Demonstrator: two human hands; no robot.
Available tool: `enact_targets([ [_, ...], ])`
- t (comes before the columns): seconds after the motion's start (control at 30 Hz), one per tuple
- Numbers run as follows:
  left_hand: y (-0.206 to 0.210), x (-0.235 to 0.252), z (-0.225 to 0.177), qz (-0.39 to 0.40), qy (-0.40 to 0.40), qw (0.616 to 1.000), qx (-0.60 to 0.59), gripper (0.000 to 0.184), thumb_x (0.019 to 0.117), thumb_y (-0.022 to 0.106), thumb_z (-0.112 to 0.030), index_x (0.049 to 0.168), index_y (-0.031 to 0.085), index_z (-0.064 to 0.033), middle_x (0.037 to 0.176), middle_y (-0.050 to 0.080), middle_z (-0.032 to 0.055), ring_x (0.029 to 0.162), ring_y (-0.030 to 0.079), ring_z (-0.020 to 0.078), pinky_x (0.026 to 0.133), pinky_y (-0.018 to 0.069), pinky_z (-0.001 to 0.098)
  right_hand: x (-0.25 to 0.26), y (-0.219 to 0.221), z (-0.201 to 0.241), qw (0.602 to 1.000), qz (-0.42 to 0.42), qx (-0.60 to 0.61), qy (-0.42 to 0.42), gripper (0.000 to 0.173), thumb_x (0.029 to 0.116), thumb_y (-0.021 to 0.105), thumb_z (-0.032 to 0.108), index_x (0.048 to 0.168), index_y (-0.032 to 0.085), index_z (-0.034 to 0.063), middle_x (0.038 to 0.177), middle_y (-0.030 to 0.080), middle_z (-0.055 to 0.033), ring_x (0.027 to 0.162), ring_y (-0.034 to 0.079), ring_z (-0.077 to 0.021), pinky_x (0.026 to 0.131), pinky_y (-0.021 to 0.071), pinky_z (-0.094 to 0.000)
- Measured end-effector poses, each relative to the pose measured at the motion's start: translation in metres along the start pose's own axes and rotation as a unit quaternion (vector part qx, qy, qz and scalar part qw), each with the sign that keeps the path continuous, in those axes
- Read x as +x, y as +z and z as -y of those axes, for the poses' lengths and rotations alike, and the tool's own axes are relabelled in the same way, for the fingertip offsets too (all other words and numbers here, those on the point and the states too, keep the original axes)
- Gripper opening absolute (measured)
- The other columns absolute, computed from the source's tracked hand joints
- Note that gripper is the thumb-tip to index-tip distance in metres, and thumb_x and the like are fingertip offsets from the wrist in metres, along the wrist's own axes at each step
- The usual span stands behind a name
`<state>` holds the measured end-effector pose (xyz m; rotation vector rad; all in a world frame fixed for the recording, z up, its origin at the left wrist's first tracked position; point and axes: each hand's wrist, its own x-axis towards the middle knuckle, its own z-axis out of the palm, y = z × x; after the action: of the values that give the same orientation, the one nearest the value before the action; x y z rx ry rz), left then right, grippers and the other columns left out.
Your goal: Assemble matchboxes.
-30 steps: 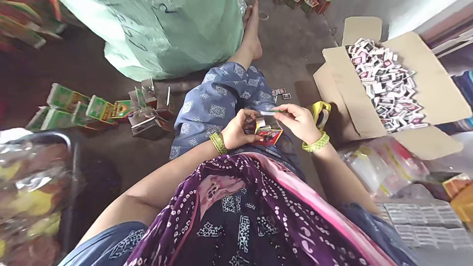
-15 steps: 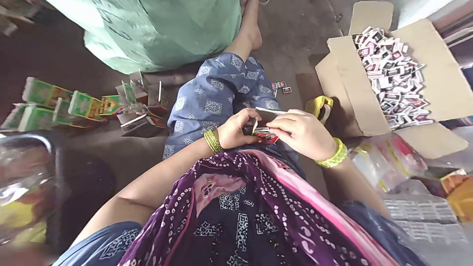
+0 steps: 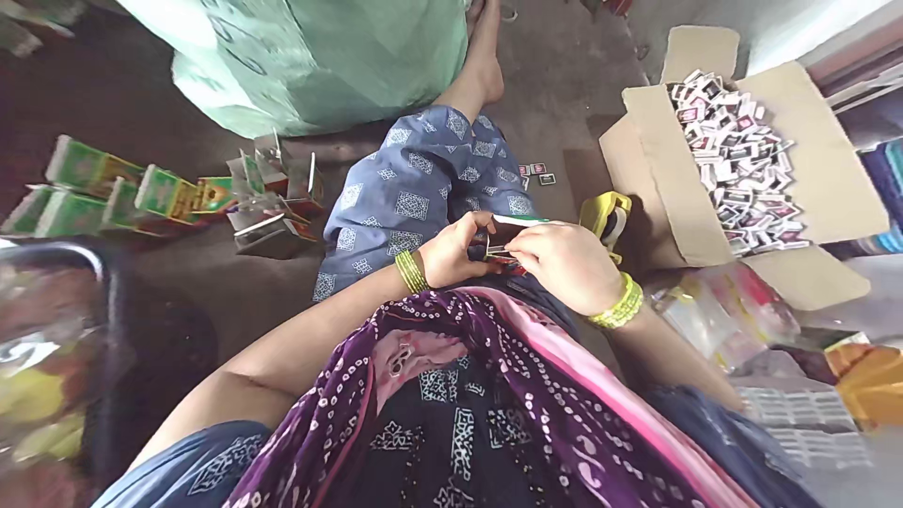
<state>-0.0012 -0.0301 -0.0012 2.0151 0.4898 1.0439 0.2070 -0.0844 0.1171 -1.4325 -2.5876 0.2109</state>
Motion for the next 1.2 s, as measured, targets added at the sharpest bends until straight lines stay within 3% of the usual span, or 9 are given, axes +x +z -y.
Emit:
enact_targets([
  [0.13, 0.002, 0.0, -0.003, 0.004, 0.024, 1.0, 0.02, 0.058, 0.0766, 0.089, -0.016, 0.118, 0.053, 0.005, 0.118, 0.064, 0.0188, 0.11, 0.067, 0.0213, 0.094, 0.058, 0.038, -0.004, -0.003, 0.007, 0.997, 0.052, -0.009, 0.057, 0.012, 0.0982, 0.065, 0.021, 0.098, 0.074, 0.0121, 0.081, 0.07, -0.0073, 0.074, 0.071, -0.026, 0.063, 0.0577, -0.0484],
  [0.27, 0.001, 0.0, -0.006, 0.011, 0.036, 0.999, 0.029, 0.055, 0.0773, 0.089, -0.015, 0.115, 0.054, 0.0047, 0.115, 0.064, 0.0183, 0.108, 0.068, 0.0212, 0.092, 0.0598, 0.0376, -0.002, -0.006, 0.007, 0.995, 0.092, -0.012, 0.023, 0.016, 0.0996, 0.063, 0.02, 0.102, 0.077, 0.0141, 0.095, 0.075, -0.0073, 0.085, 0.073, -0.0256, 0.07, 0.0594, -0.0489],
  [0.37, 0.0, -0.003, -0.009, 0.017, 0.012, 0.999, 0.046, 0.056, 0.0775, 0.088, -0.018, 0.116, 0.054, 0.0047, 0.108, 0.068, 0.0158, 0.096, 0.07, 0.0183, 0.086, 0.0605, 0.0368, -0.002, -0.004, 0.007, 0.995, 0.097, -0.007, -0.029, 0.021, 0.1, 0.059, 0.014, 0.108, 0.079, 0.0163, 0.097, 0.073, -0.008, 0.087, 0.072, -0.0261, 0.07, 0.0594, -0.0472],
  [0.47, -0.002, -0.003, -0.012, 0.016, -0.001, 0.999, 0.036, 0.059, 0.0781, 0.088, -0.019, 0.119, 0.053, 0.0043, 0.109, 0.068, 0.0158, 0.098, 0.069, 0.0185, 0.089, 0.0599, 0.0375, -0.004, -0.004, -0.002, 0.998, 0.024, 0.04, -0.032, 0.02, 0.0991, 0.061, 0.021, 0.107, 0.079, 0.0166, 0.102, 0.075, -0.0032, 0.086, 0.072, -0.0173, 0.072, 0.0606, -0.04],
  [0.6, 0.0, -0.003, -0.009, 0.002, 0.0, 1.0, -0.006, 0.066, 0.0778, 0.089, -0.015, 0.125, 0.048, 0.0056, 0.116, 0.066, 0.0155, 0.104, 0.07, 0.0179, 0.092, 0.061, 0.0371, -0.009, -0.015, -0.002, 0.987, -0.106, 0.117, 0.023, 0.016, 0.0918, 0.067, 0.018, 0.103, 0.075, 0.0117, 0.096, 0.07, -0.0023, 0.073, 0.061, -0.0085, 0.062, 0.0536, -0.0265],
  [0.73, 0.003, -0.002, -0.006, -0.001, -0.005, 1.0, -0.016, 0.071, 0.0777, 0.09, -0.016, 0.129, 0.046, 0.0064, 0.121, 0.065, 0.0168, 0.11, 0.069, 0.0196, 0.095, 0.0602, 0.0379, -0.013, -0.015, 0.003, 0.979, -0.127, 0.143, 0.069, 0.014, 0.096, 0.066, 0.02, 0.101, 0.075, 0.0111, 0.091, 0.071, 0.0004, 0.078, 0.066, -0.0051, 0.069, 0.0583, -0.0244],
  [1.03, 0.005, -0.003, -0.005, -0.009, 0.037, 0.999, 0.016, 0.063, 0.0818, 0.087, -0.021, 0.124, 0.049, 0.0072, 0.115, 0.067, 0.0185, 0.108, 0.069, 0.0194, 0.095, 0.0588, 0.0374, -0.004, 0.019, 0.028, 0.983, -0.159, 0.054, 0.074, 0.019, 0.1004, 0.062, 0.023, 0.097, 0.075, 0.01, 0.084, 0.073, -0.0028, 0.079, 0.07, -0.0174, 0.075, 0.0592, -0.0379],
  [1.13, 0.007, -0.005, -0.005, -0.019, 0.037, 0.999, 0.024, 0.064, 0.0802, 0.086, -0.015, 0.125, 0.048, 0.0093, 0.115, 0.068, 0.0208, 0.108, 0.07, 0.0207, 0.095, 0.0583, 0.0379, -0.004, 0.032, 0.027, 0.989, -0.147, 0.011, 0.014, 0.025, 0.101, 0.057, 0.02, 0.101, 0.078, 0.0076, 0.095, 0.076, -0.0071, 0.094, 0.073, -0.023, 0.086, 0.0587, -0.0395],
  [1.2, 0.007, -0.006, -0.004, -0.016, 0.023, 0.999, 0.032, 0.064, 0.0782, 0.085, -0.011, 0.126, 0.048, 0.0096, 0.115, 0.068, 0.0212, 0.107, 0.07, 0.0216, 0.095, 0.0582, 0.0386, -0.006, 0.034, 0.025, 0.994, -0.107, -0.016, 0.002, 0.028, 0.0998, 0.056, 0.024, 0.102, 0.078, 0.0081, 0.1, 0.073, -0.0089, 0.098, 0.068, -0.0268, 0.082, 0.0564, -0.0405],
])
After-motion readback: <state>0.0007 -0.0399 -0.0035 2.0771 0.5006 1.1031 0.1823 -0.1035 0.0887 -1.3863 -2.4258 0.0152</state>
